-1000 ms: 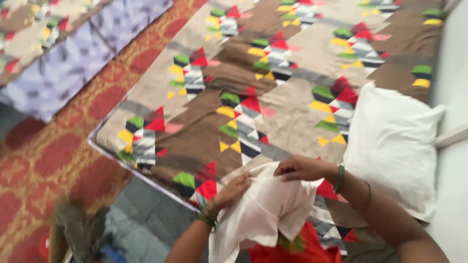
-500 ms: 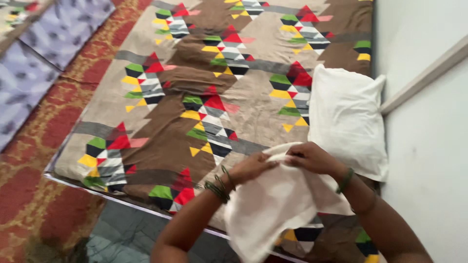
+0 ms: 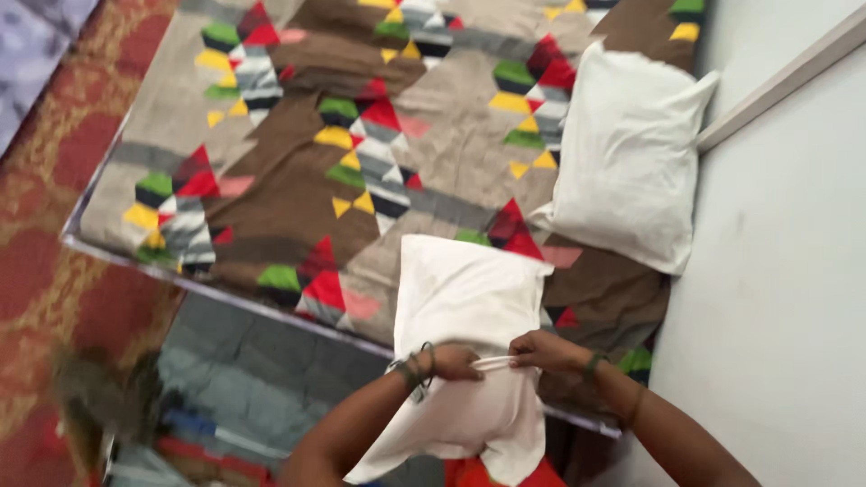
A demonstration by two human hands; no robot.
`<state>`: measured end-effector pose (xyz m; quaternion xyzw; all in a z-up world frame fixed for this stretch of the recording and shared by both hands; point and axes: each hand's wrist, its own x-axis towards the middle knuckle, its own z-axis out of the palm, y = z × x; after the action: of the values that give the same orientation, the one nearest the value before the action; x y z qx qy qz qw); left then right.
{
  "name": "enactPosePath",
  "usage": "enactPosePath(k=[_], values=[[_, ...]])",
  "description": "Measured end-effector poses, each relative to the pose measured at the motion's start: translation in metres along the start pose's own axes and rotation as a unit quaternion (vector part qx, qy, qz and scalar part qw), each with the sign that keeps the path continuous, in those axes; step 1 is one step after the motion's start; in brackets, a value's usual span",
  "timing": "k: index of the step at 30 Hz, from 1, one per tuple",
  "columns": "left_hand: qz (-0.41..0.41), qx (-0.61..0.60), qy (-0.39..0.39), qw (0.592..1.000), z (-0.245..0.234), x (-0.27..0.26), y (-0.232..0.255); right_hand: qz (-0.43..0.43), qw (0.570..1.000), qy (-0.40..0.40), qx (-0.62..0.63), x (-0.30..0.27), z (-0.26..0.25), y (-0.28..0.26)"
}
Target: The person puts a pillowcase on a pillow by hand, smooths the fabric, and places it on a bed.
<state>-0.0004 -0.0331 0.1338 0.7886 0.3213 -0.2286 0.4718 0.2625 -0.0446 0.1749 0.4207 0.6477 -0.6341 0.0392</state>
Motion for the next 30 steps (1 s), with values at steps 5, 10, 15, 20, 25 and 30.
enactPosePath(k=[5, 10, 15, 20, 25, 30], values=[[-0.058, -0.096, 0.096, 0.989, 0.08, 0.035, -0.043, 0.044, 0.995, 0.046, -0.072, 0.042, 0.073, 0.078], [-0.264, -0.154, 0.19, 0.933, 0.092, 0.037, -0.02, 0.072, 0.978, 0.194, 0.038, 0.05, 0.086, 0.1], [-0.435, -0.278, 0.321, 0.794, 0.113, -0.001, -0.028, 0.049, 0.948, 0.193, 0.249, 0.049, 0.099, 0.082], [-0.395, -0.441, 0.317, 0.741, 0.148, -0.035, -0.06, 0.017, 0.843, 0.166, 0.511, 0.04, 0.093, 0.069], [-0.435, -0.473, 0.234, 0.729, 0.133, -0.049, -0.081, -0.005, 0.78, 0.219, 0.587, 0.035, 0.067, 0.049], [-0.352, -0.577, 0.252, 0.693, 0.13, -0.063, -0.082, 0.001, 0.758, 0.249, 0.602, 0.021, 0.041, 0.027]])
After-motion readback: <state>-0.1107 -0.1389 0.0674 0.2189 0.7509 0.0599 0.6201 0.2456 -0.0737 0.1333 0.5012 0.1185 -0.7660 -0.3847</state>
